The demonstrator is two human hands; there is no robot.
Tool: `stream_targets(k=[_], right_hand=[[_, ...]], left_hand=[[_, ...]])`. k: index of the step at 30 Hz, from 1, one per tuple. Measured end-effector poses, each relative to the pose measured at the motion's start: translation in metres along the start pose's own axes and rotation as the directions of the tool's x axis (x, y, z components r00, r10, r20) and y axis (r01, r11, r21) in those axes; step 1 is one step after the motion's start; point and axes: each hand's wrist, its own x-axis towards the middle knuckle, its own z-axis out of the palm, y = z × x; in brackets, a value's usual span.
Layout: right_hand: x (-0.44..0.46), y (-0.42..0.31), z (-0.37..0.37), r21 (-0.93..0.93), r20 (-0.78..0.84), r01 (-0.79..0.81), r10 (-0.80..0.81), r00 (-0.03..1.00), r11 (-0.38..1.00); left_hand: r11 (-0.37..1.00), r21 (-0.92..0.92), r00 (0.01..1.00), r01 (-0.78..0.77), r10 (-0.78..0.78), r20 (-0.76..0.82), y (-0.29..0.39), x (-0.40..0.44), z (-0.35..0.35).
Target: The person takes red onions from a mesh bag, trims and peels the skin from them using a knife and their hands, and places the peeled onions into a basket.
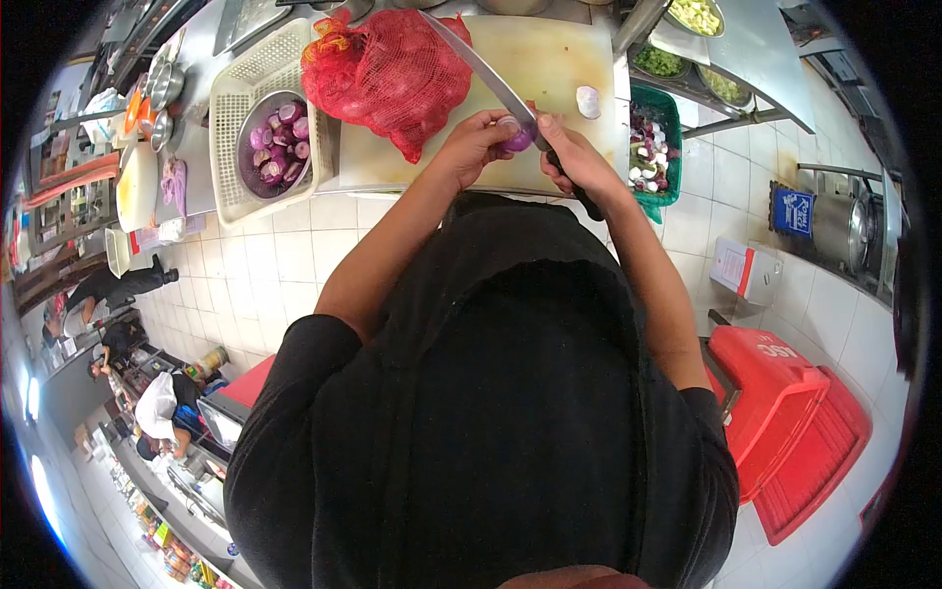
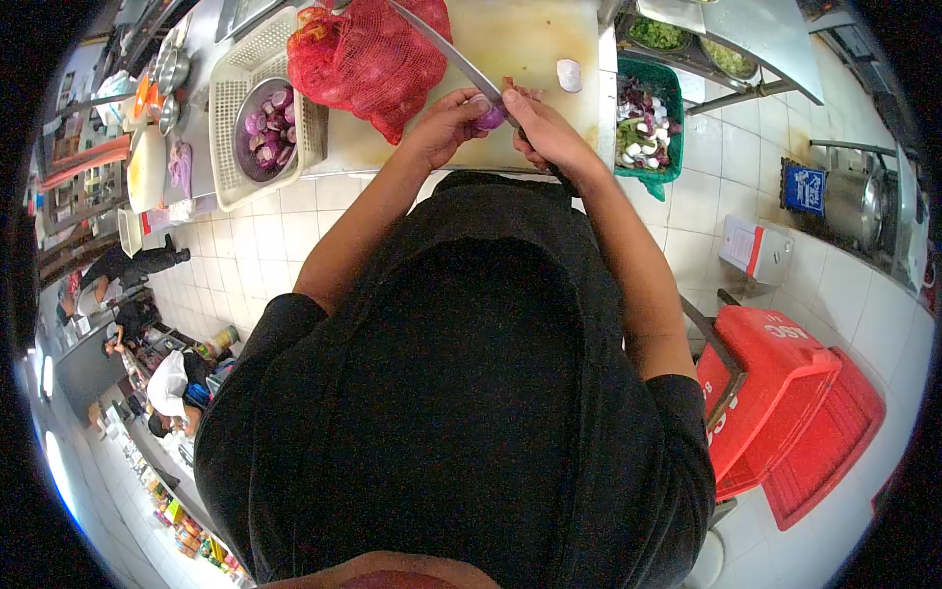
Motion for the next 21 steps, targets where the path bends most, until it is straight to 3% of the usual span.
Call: stream_targets(k=[6, 12, 15, 21], right_hand=[[0.007, 0.003, 0.001, -0.074, 0.003, 0.010, -0.010, 1.000, 0.997], [0.023, 0.016, 0.006, -0.157, -0.137, 0.054, -0.076, 0.988, 0.986], [0.021, 0.009, 0.004, 0.038, -0.247, -0.059, 0.067, 0.967, 0.998], [0.016, 0.009, -0.003, 0.106, -0.245, -0.047, 0.072, 0.967, 0.993]], left_hand=[[0.981, 0.183, 0.998, -0.064, 0.064, 0.007, 0.004, -0.003, -0.003], [0.974, 0.219, 0.998, -0.063, 0.067, -0.008, 0.003, -0.003, -0.007], [0.970, 0.221, 0.995, -0.101, 0.096, 0.033, -0.001, -0.001, -0.010], [0.988, 0.123, 0.996, -0.090, 0.088, 0.021, -0.002, 0.001, -0.007]])
